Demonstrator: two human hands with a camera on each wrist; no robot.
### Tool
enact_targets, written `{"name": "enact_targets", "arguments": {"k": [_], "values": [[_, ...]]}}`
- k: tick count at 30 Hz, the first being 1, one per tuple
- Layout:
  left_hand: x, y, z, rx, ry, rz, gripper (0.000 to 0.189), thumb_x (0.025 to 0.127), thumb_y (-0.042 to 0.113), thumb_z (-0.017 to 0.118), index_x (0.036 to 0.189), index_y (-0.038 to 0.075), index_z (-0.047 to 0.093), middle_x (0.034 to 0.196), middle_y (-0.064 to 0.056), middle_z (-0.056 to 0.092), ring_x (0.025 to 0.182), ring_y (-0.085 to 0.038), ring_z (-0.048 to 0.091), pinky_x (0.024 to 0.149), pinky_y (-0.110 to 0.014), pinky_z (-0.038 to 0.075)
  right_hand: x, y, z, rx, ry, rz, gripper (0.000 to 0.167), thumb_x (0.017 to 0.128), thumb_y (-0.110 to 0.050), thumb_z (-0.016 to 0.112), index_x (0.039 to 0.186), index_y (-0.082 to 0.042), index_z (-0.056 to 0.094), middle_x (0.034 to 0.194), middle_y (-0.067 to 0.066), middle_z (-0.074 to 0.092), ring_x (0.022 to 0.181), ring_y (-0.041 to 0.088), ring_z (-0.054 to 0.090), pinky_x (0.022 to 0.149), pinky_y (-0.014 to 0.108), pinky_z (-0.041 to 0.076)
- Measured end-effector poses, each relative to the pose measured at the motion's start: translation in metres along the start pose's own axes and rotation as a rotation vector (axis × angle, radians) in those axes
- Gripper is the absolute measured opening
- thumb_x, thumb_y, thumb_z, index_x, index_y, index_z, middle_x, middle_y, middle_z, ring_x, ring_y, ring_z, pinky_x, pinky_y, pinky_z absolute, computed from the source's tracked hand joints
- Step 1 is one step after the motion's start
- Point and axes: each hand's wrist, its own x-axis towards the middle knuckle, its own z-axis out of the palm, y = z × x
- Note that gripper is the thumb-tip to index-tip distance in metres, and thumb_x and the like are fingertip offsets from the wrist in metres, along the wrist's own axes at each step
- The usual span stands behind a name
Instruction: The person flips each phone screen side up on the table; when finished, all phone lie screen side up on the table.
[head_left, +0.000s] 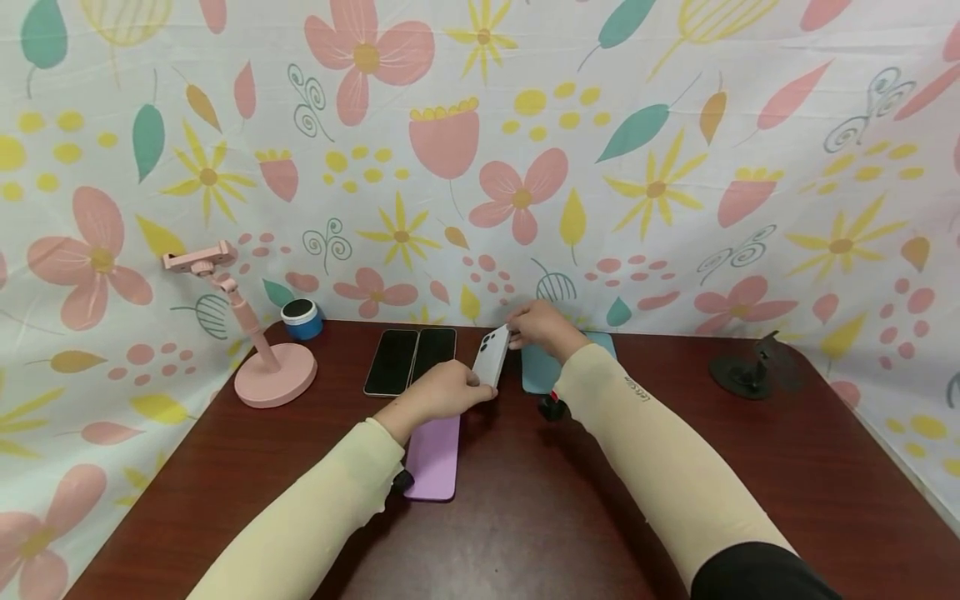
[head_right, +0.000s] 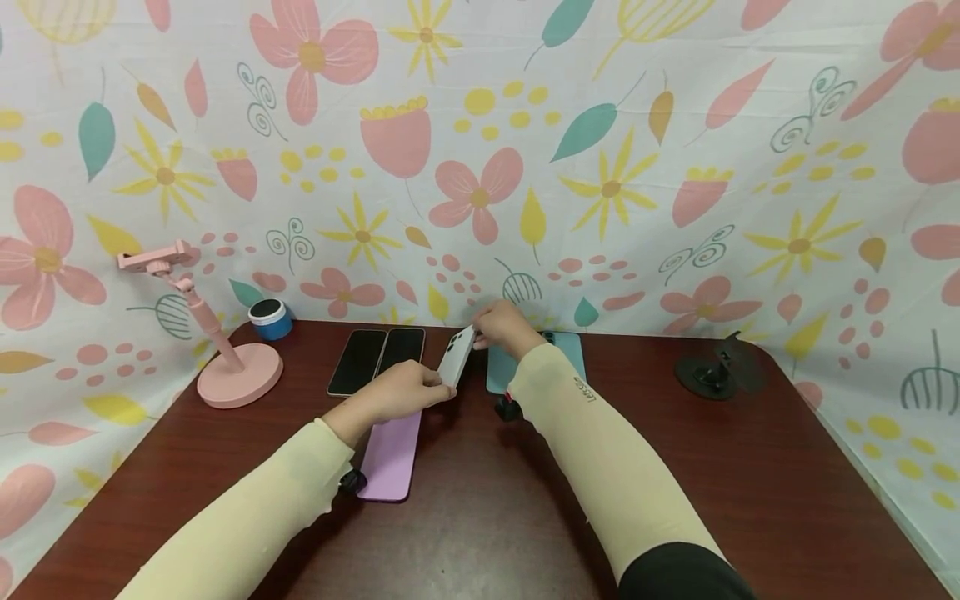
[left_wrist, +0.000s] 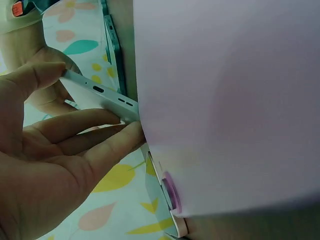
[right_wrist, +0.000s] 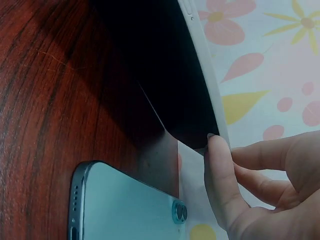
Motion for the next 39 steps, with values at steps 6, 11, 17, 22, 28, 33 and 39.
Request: {"name": "enact_targets", "arguments": {"k": [6,11,17,22,28,33,39], "values": [[-0.001,0.003,0.001,-0.091,0.022,-0.010,0.041,0.102,0.028,0.066,0.064,0.017,0.055,0.058,0.009,0.033,0.057,-0.008,0.031,0.055,-0.025,0.028,0.000,0.000,-0.001,0.019,-0.002,0.015,0.040,0.111,-0.009,0.053,0.147,0.008,0.057,0.149,0.027,0.058,0.096,0.021,0.071,0.111,0.047,0.056],[-0.001,0.002,0.001,-0.252,0.029,-0.032,0.036,0.103,0.024,0.064,0.132,0.004,0.073,0.110,-0.004,0.074,0.096,-0.013,0.060,0.081,-0.028,0.050,0.000,-0.001,-0.001,0.064,-0.025,0.022,0.043,0.111,-0.011,0.053,0.150,0.007,0.054,0.152,0.026,0.054,0.122,0.033,0.069,0.110,0.044,0.057],[-0.002,0.000,-0.002,-0.408,-0.016,-0.029,0.064,0.107,0.018,0.059,0.166,0.009,0.038,0.154,-0.021,0.060,0.115,-0.022,0.067,0.094,-0.037,0.058,0.002,0.000,-0.001,0.107,-0.088,0.028,0.049,0.114,-0.016,0.050,0.158,0.003,0.046,0.158,0.024,0.049,0.136,0.040,0.062,0.111,0.043,0.057],[-0.002,-0.008,-0.010,-0.470,-0.039,-0.005,0.068,0.107,0.018,0.060,0.169,0.013,0.033,0.155,-0.024,0.058,0.132,-0.031,0.068,0.109,-0.048,0.057,0.005,0.001,-0.001,0.139,-0.124,0.019,0.050,0.114,-0.019,0.051,0.159,0.002,0.046,0.160,0.025,0.048,0.140,0.042,0.060,0.113,0.045,0.056],[-0.002,-0.011,-0.014,-0.576,-0.074,-0.022,0.067,0.108,0.009,0.057,0.169,0.009,0.030,0.163,-0.028,0.048,0.140,-0.038,0.063,0.106,-0.045,0.059,0.009,0.003,0.003,0.161,-0.159,0.020,0.055,0.113,-0.025,0.055,0.161,-0.003,0.043,0.162,0.025,0.048,0.146,0.042,0.055,0.116,0.047,0.053],[-0.005,-0.009,-0.019,-0.615,-0.084,-0.016,0.067,0.107,0.004,0.056,0.168,0.005,0.030,0.166,-0.032,0.040,0.141,-0.043,0.060,0.104,-0.043,0.060,0.013,0.004,0.007,0.184,-0.180,0.006,0.058,0.113,-0.027,0.055,0.162,0.000,0.041,0.161,0.028,0.045,0.149,0.044,0.051,0.119,0.052,0.049],[-0.008,-0.010,-0.021,-0.635,-0.086,-0.024,0.066,0.106,0.003,0.057,0.167,0.003,0.032,0.165,-0.034,0.040,0.141,-0.043,0.060,0.103,-0.042,0.061,0.016,0.006,0.009,0.197,-0.178,0.015,0.058,0.112,-0.028,0.058,0.160,0.000,0.043,0.159,0.026,0.047,0.149,0.043,0.050,0.121,0.052,0.047]]}}
